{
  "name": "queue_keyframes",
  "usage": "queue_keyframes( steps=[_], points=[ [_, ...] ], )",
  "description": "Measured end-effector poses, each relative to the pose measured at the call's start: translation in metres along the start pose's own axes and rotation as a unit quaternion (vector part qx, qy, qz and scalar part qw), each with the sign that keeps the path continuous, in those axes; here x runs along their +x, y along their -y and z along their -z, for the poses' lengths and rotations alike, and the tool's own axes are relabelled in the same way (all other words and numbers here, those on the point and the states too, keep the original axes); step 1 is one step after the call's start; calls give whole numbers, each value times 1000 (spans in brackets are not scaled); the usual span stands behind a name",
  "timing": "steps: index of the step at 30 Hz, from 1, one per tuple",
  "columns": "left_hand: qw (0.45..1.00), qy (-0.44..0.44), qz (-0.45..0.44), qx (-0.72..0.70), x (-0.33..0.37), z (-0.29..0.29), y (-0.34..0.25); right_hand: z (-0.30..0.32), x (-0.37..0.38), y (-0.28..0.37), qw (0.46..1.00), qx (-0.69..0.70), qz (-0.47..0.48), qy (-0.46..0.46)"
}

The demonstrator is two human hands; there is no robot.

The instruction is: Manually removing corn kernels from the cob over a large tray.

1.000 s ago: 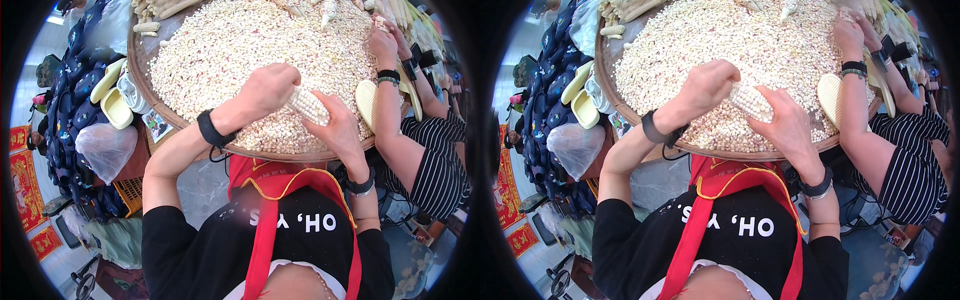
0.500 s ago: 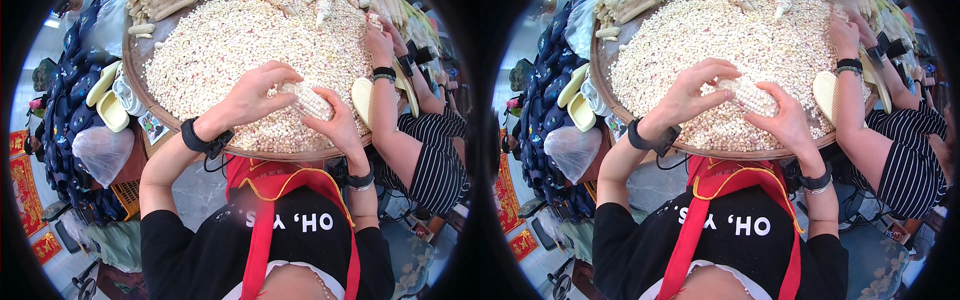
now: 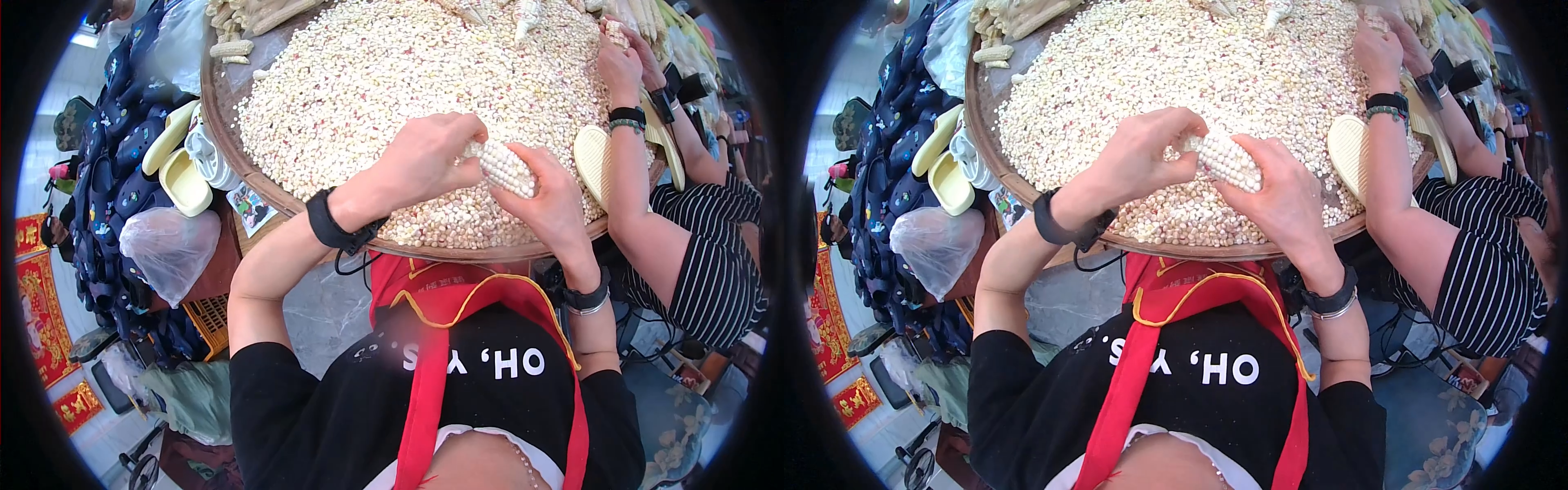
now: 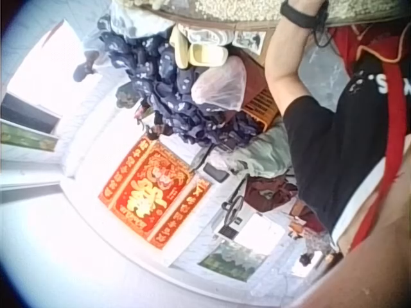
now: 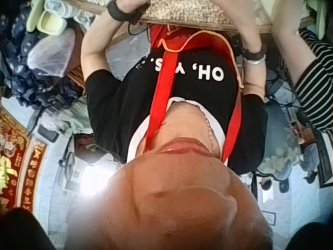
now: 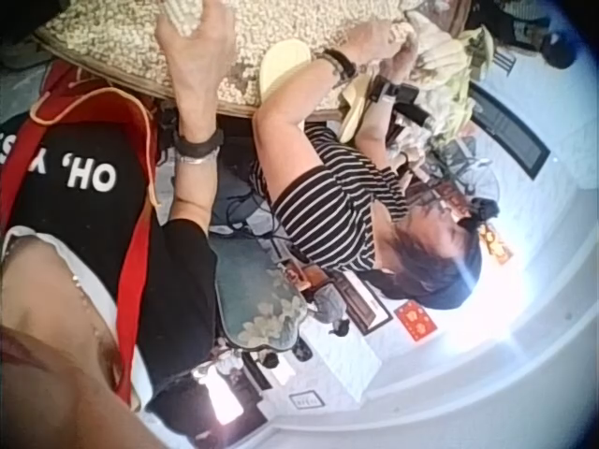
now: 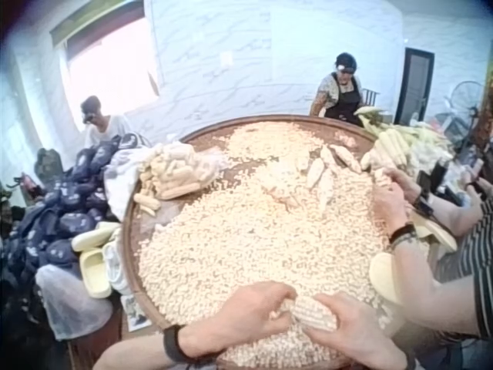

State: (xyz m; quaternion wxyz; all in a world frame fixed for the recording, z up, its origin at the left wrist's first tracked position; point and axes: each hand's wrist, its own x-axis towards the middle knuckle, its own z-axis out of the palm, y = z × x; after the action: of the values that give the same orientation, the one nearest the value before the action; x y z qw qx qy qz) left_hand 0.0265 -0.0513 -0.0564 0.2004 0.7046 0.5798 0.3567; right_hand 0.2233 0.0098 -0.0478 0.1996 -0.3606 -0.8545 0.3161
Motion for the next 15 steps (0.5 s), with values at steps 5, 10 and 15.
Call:
queue_keyframes(
  steps=[5, 10, 15],
  points=[
    [990, -65, -84, 94, 2, -18, 11, -1, -1, -3, 999, -42, -12, 6],
    [997, -71, -28, 0, 6, -1, 20, 0, -1, -10, 997, 46, -32, 44],
    [991, -84, -28, -103, 3, 10, 21, 3, 4, -13, 959, 235, -132, 90]
  ],
)
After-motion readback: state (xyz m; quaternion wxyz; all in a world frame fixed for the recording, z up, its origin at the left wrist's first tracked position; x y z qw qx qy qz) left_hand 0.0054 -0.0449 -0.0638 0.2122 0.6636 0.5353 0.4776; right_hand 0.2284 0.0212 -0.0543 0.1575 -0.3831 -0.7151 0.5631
